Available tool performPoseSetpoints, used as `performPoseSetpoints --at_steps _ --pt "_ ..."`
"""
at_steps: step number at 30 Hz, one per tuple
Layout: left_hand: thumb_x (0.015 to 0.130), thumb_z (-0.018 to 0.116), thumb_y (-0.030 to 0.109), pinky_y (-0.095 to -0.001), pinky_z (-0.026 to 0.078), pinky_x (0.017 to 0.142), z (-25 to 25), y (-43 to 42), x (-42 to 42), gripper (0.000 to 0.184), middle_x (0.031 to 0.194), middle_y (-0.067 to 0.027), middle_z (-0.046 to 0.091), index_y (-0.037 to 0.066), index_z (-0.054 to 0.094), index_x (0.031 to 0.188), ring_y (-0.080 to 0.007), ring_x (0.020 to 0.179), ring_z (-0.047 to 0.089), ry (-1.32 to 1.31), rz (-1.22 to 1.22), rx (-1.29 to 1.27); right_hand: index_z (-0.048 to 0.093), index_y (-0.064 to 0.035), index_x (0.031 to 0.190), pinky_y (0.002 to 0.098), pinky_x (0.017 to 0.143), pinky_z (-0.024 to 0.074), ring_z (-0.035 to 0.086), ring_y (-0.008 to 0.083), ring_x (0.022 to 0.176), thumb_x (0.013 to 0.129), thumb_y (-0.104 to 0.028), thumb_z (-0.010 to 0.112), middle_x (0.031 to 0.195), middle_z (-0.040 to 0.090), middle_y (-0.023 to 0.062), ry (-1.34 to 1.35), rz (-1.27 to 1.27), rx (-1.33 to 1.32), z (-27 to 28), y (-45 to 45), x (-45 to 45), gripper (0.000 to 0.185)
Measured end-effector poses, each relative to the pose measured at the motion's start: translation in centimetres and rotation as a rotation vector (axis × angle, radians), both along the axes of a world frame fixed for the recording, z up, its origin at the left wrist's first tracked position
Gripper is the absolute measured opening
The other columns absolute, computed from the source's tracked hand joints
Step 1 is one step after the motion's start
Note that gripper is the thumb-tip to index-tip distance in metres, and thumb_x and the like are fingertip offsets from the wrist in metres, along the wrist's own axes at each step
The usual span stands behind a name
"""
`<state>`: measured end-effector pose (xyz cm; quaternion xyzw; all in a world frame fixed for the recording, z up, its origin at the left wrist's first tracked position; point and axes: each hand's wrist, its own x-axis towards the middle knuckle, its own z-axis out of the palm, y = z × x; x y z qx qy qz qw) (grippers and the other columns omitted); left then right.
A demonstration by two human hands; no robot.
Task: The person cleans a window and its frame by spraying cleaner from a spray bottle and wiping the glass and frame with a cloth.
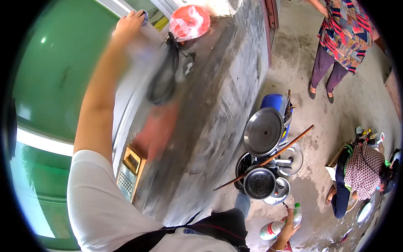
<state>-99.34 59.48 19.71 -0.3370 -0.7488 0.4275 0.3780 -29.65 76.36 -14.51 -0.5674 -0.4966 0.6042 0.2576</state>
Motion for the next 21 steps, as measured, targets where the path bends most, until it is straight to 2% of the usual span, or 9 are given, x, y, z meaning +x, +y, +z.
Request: performPoseSetpoints --at_steps 2,4,8,13,16,21 --pt "0.087 0.053 0.014 -0.0309 0.049 0.079 -0.3 0.8 -0.5 0.023 0.116 0.0041 0.055 0.015 0.062 0.109 -0.0147 0.111 0.051 -0.002 0.012 -0.006 0.063 0.0027 0.107 0.0221 0.047 0.0360 0.049 0.0076 0.053 0.087 -0.017 0.065 0.087 0.066 0.0063 -0.010 0.006 -0.018 -0.5 -0.1 -0.1 0.028" --pt "0.089 0.053 0.017 -0.0316 0.049 0.081 -0.6 1.8 -0.2 0.021 0.115 0.0039 0.057 0.016 0.066 0.105 -0.0157 0.113 0.052 0.021 0.163 -0.052 0.062 0.0026 0.108 0.0220 0.048 0.0361 0.049 0.0075 0.053 0.087 -0.017 0.065 0.088 0.066 0.0061 -0.018 0.014 -0.031 -0.8 -0.4 -0.5 0.028" --pt "0.092 0.053 0.023 -0.0331 0.049 0.083 -0.5 3.4 1.0 0.022 0.112 0.0053 0.061 0.018 0.070 0.104 -0.0175 0.113 0.053 0.013 0.292 -0.088 0.061 0.0026 0.112 0.0223 0.048 0.0368 0.049 0.0082 0.053 0.088 -0.017 0.065 0.087 0.066 0.0062 -0.014 0.018 0.027 -1.2 -0.9 -0.5 0.031" --pt "0.090 0.054 0.024 -0.0325 0.049 0.082 -0.8 3.0 0.1 0.020 0.107 0.0039 0.063 0.019 0.072 0.099 -0.0174 0.110 0.054 0.061 0.257 -0.077 0.060 0.0035 0.117 0.0227 0.047 0.0374 0.050 0.0082 0.053 0.088 -0.017 0.066 0.087 0.066 0.0074 -0.016 0.024 0.013 -2.0 -0.8 -0.7 0.036" --pt "0.090 0.054 0.023 -0.0324 0.047 0.082 -1.2 2.7 0.7 0.020 0.107 0.0038 0.062 0.019 0.071 0.100 -0.0174 0.109 0.053 0.070 0.236 -0.067 0.061 0.0039 0.114 0.0228 0.047 0.0377 0.050 0.0081 0.053 0.088 -0.018 0.065 0.086 0.066 0.0076 0.023 0.067 -0.021 -3.4 -0.7 -0.1 0.034" --pt "0.090 0.053 0.024 -0.0322 0.044 0.083 -2.1 2.5 0.3 0.021 0.108 0.0039 0.060 0.018 0.070 0.102 -0.0178 0.110 0.052 0.127 0.195 0.015 0.062 0.0038 0.109 0.0236 0.048 0.0386 0.050 0.0090 0.052 0.088 -0.017 0.065 0.086 0.065 0.0082 0.027 0.039 0.040 -1.8 -1.6 -1.7 0.030"
